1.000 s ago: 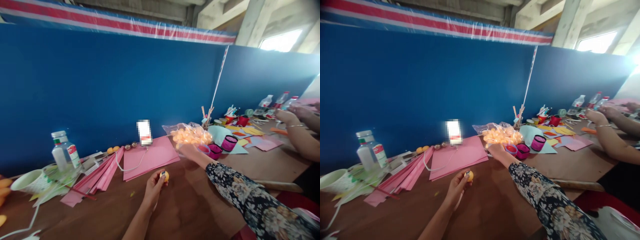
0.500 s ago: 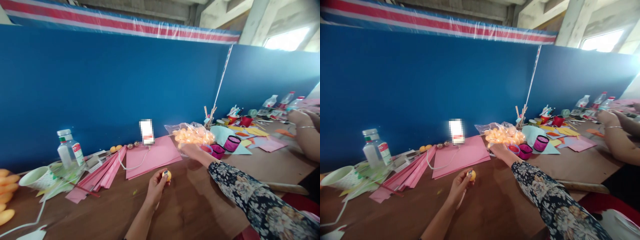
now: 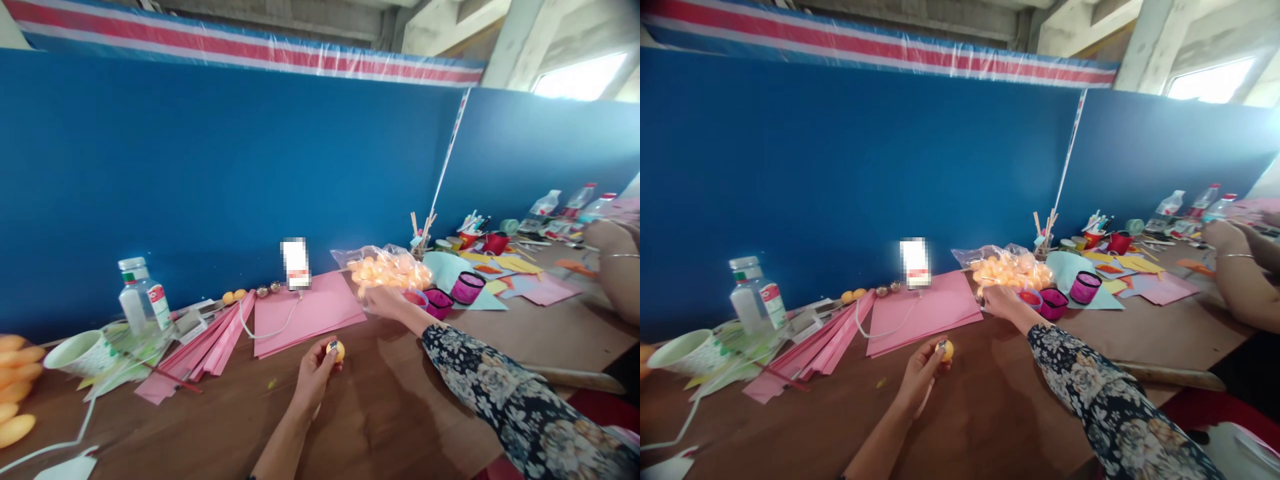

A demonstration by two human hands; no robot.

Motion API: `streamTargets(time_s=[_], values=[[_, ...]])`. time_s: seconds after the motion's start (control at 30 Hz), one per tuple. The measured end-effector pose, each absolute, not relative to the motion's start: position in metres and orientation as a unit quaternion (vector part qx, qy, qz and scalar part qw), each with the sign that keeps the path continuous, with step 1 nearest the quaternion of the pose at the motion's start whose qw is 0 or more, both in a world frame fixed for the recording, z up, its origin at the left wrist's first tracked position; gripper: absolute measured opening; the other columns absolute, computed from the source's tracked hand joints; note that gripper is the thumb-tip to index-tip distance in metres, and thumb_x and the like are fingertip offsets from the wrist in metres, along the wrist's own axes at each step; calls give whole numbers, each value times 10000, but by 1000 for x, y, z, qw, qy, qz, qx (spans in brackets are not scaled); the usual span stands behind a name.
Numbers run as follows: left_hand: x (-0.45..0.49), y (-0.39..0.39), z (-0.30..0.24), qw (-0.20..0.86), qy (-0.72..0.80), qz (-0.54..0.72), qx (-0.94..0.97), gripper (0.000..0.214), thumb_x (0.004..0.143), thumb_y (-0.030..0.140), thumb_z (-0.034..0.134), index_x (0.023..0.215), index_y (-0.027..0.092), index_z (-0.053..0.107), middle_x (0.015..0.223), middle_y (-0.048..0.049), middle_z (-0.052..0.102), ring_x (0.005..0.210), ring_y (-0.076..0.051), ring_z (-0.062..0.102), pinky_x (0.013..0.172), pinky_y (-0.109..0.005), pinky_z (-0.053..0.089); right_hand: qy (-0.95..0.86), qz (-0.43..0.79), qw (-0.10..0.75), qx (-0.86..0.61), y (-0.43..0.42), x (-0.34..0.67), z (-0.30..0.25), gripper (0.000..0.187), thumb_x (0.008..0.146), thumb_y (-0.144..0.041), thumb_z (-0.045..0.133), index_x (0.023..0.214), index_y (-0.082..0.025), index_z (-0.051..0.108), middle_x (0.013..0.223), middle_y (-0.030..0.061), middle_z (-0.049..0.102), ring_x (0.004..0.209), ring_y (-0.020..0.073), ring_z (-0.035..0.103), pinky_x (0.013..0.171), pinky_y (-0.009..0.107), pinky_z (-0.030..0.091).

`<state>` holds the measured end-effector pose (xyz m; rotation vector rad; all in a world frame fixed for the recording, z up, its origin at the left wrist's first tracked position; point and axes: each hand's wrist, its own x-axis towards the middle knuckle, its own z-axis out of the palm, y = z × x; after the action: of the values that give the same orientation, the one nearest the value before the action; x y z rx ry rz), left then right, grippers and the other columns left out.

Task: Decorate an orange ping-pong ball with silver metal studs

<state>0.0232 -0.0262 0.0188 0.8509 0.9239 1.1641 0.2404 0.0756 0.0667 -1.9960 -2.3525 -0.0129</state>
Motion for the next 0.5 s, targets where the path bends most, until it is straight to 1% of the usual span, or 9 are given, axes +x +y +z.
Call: streamTargets(time_s=[0.17, 0.23, 0.3, 0.4, 0.5], values=[[24, -27, 21, 654, 410, 518, 368, 405, 607, 350, 674, 951, 142, 617, 767, -51, 621, 602, -108, 553, 593, -249, 440, -761, 2, 108, -640, 73, 235, 67, 149, 747, -185, 390, 759, -134, 530, 684, 43, 577, 604, 127, 500, 532, 215, 302], [24, -27, 19, 654, 412, 517, 368, 413, 613, 354, 669, 961, 139, 611, 763, -54, 623, 598, -109, 554, 596, -256, 442, -766, 9, 136, -628, 65, 228, 69, 139, 765, -184, 374, 781, -142, 505, 714, 31, 573, 634, 116, 500, 560, 202, 324], [23, -26, 17, 654, 409, 518, 371, 413, 630, 352, 657, 980, 141, 596, 781, -56, 621, 608, -110, 555, 595, -253, 444, -775, 41, 189, -601, 53, 217, 68, 112, 771, -186, 380, 795, -152, 483, 736, 20, 563, 665, 107, 500, 601, 191, 351], [22, -23, 11, 648, 392, 531, 380, 366, 673, 337, 624, 988, 163, 558, 833, -52, 607, 660, -113, 559, 604, -243, 453, -767, 172, 321, -528, 34, 194, 59, 87, 779, -210, 401, 822, -162, 460, 718, 10, 533, 649, 107, 486, 601, 198, 381], [20, -21, 5, 619, 382, 567, 386, 316, 708, 329, 589, 981, 186, 523, 891, -51, 597, 746, -129, 567, 633, -245, 469, -714, 315, 411, -470, 22, 169, 40, 121, 804, -248, 395, 882, -172, 448, 679, -10, 500, 565, 90, 461, 532, 191, 383]])
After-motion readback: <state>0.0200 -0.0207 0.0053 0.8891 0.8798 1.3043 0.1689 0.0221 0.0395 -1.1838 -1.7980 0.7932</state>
